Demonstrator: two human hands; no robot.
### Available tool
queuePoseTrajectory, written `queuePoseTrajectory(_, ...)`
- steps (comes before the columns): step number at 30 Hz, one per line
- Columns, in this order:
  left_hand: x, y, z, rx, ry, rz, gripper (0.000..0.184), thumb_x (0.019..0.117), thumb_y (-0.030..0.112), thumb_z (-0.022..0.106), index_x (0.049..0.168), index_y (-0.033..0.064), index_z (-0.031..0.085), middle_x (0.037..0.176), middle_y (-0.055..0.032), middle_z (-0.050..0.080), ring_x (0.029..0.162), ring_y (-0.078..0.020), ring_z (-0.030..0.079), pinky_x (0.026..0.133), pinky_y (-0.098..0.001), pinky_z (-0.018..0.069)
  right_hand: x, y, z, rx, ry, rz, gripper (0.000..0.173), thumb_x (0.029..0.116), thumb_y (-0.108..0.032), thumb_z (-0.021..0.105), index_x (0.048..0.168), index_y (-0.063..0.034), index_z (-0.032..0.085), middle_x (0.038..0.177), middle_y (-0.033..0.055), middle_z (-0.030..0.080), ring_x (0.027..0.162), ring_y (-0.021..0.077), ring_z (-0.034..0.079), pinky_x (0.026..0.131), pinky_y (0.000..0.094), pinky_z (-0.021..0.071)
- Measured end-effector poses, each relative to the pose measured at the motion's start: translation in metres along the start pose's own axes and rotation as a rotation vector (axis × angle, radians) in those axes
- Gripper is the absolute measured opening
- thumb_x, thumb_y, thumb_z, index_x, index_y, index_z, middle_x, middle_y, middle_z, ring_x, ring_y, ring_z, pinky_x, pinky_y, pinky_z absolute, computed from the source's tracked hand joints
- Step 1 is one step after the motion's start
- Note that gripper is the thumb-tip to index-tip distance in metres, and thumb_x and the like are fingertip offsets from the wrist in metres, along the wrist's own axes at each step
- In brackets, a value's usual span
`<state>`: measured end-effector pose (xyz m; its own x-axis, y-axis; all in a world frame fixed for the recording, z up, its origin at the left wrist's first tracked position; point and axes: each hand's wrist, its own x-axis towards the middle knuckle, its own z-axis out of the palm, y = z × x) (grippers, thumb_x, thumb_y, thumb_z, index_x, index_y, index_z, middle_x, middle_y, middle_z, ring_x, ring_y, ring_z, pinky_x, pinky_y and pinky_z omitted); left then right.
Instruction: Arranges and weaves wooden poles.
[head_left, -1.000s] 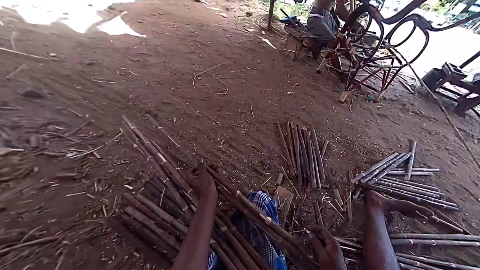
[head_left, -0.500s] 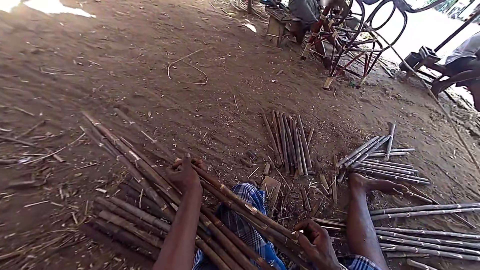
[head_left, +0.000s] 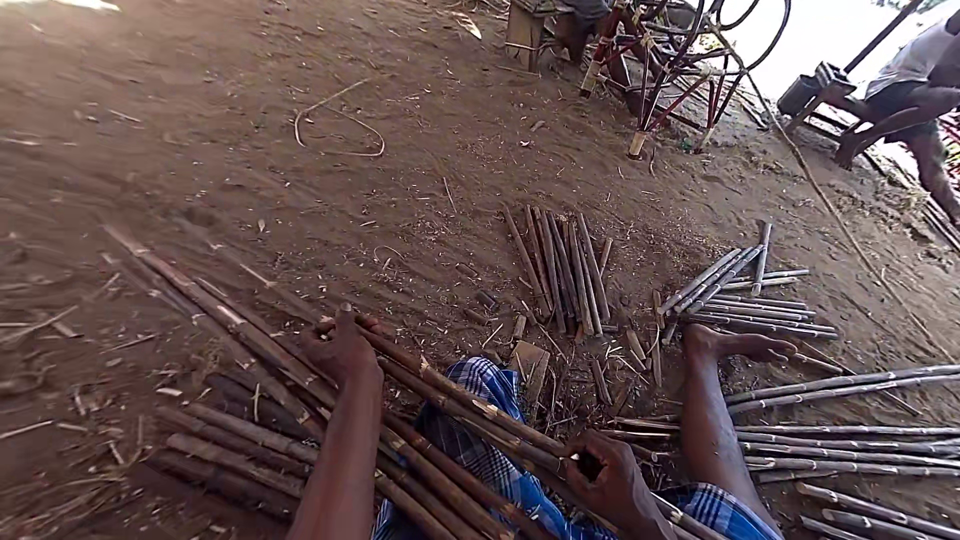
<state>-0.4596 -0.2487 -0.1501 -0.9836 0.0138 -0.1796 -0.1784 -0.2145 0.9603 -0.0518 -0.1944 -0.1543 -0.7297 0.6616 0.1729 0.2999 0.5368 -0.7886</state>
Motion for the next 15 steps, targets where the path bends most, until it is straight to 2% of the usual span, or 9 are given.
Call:
queuePoseTrajectory(2, 0.001, -0.001, -0.001, 0.011, -0.003, 0.006, 0.032, 0.1028, 0.022, 0.064, 0.121, 0.0048, 0.043, 0.079, -0.0029, 0.063, 0.062, -0.0139, 0.068, 0.065, -0.032, 0.0627, 0.001, -0.001, -0.001, 0.041, 0.0, 0.062, 0.011, 0.0884, -0.019, 0.071, 0.096, -0.014, 0.076, 0.081, -0.0046, 0.07, 0.063, 0.0004, 0.059, 0.056, 0.0193, 0.0523)
queuePoseTrajectory(4, 0.003, -0.001, -0.002, 0.007, 0.002, 0.012, 0.031, 0.1025, 0.022, 0.064, 0.118, 0.0053, 0.043, 0.078, -0.0028, 0.062, 0.061, -0.0141, 0.068, 0.063, -0.0322, 0.0628, 0.01, -0.004, -0.005, 0.127, -0.032, 0.274, 0.012, 0.0875, -0.022, 0.071, 0.095, -0.0149, 0.077, 0.074, -0.0066, 0.069, 0.058, 0.0016, 0.059, 0.054, 0.0222, 0.051)
queuePoseTrajectory(6, 0.004, -0.001, -0.003, 0.012, 0.004, 0.013, 0.031, 0.1021, 0.021, 0.065, 0.117, 0.0059, 0.043, 0.078, -0.0027, 0.062, 0.06, -0.0141, 0.068, 0.062, -0.0322, 0.0629, 0.025, -0.005, -0.011, 0.189, -0.124, 0.523, 0.016, 0.0882, -0.027, 0.07, 0.097, -0.0159, 0.077, 0.071, -0.0052, 0.066, 0.059, 0.0064, 0.06, 0.056, 0.0278, 0.0516)
queuePoseTrajectory(8, 0.008, -0.001, -0.003, 0.037, -0.009, 0.012, 0.032, 0.1024, 0.022, 0.065, 0.119, 0.0055, 0.043, 0.079, -0.0022, 0.062, 0.062, -0.0132, 0.068, 0.064, -0.0314, 0.0629, 0.036, -0.005, -0.012, 0.223, -0.175, 0.635, 0.017, 0.0907, -0.028, 0.069, 0.1, -0.0155, 0.077, 0.072, -0.003, 0.065, 0.061, 0.0087, 0.059, 0.059, 0.0298, 0.0508)
queuePoseTrajectory(10, 0.018, -0.005, 0.0, 0.062, -0.019, 0.007, 0.034, 0.1026, 0.024, 0.064, 0.121, 0.0055, 0.043, 0.08, -0.0012, 0.062, 0.063, -0.011, 0.068, 0.064, -0.0294, 0.0624, 0.031, -0.002, -0.018, 0.236, -0.139, 0.567, 0.02, 0.0952, -0.024, 0.062, 0.106, -0.0156, 0.076, 0.078, -0.0026, 0.067, 0.066, 0.0084, 0.059, 0.063, 0.0299, 0.0509)
queuePoseTrajectory(12, 0.042, -0.006, 0.003, 0.084, -0.002, 0.004, 0.034, 0.1021, 0.023, 0.064, 0.123, 0.0045, 0.044, 0.08, -0.002, 0.062, 0.062, -0.0107, 0.067, 0.063, -0.0291, 0.0616, 0.013, 0.004, -0.03, 0.14, -0.087, 0.371, 0.023, 0.0985, -0.025, 0.06, 0.112, -0.0164, 0.076, 0.094, -0.003, 0.071, 0.076, 0.0065, 0.064, 0.07, 0.0281, 0.0548)
queuePoseTrajectory(13, 0.058, -0.005, 0.002, 0.106, 0.005, -0.001, 0.036, 0.1021, 0.022, 0.063, 0.125, 0.0034, 0.044, 0.082, -0.0032, 0.062, 0.062, -0.0112, 0.067, 0.063, -0.0294, 0.0617, 0.0, 0.009, -0.038, 0.031, -0.083, 0.271, 0.025, 0.0983, -0.032, 0.063, 0.115, -0.0169, 0.075, 0.102, -0.0016, 0.071, 0.083, 0.0067, 0.066, 0.074, 0.0279, 0.0581)
queuePoseTrajectory(15, 0.092, -0.004, -0.001, 0.165, 0.008, -0.006, 0.041, 0.1011, 0.021, 0.063, 0.132, 0.002, 0.042, 0.089, -0.0066, 0.062, 0.066, -0.0127, 0.067, 0.067, -0.0308, 0.0616, -0.027, 0.018, -0.055, -0.235, -0.117, 0.194, 0.048, 0.0907, -0.055, 0.071, 0.121, -0.0181, 0.071, 0.107, 0.0024, 0.068, 0.088, 0.0111, 0.067, 0.077, 0.033, 0.0599)
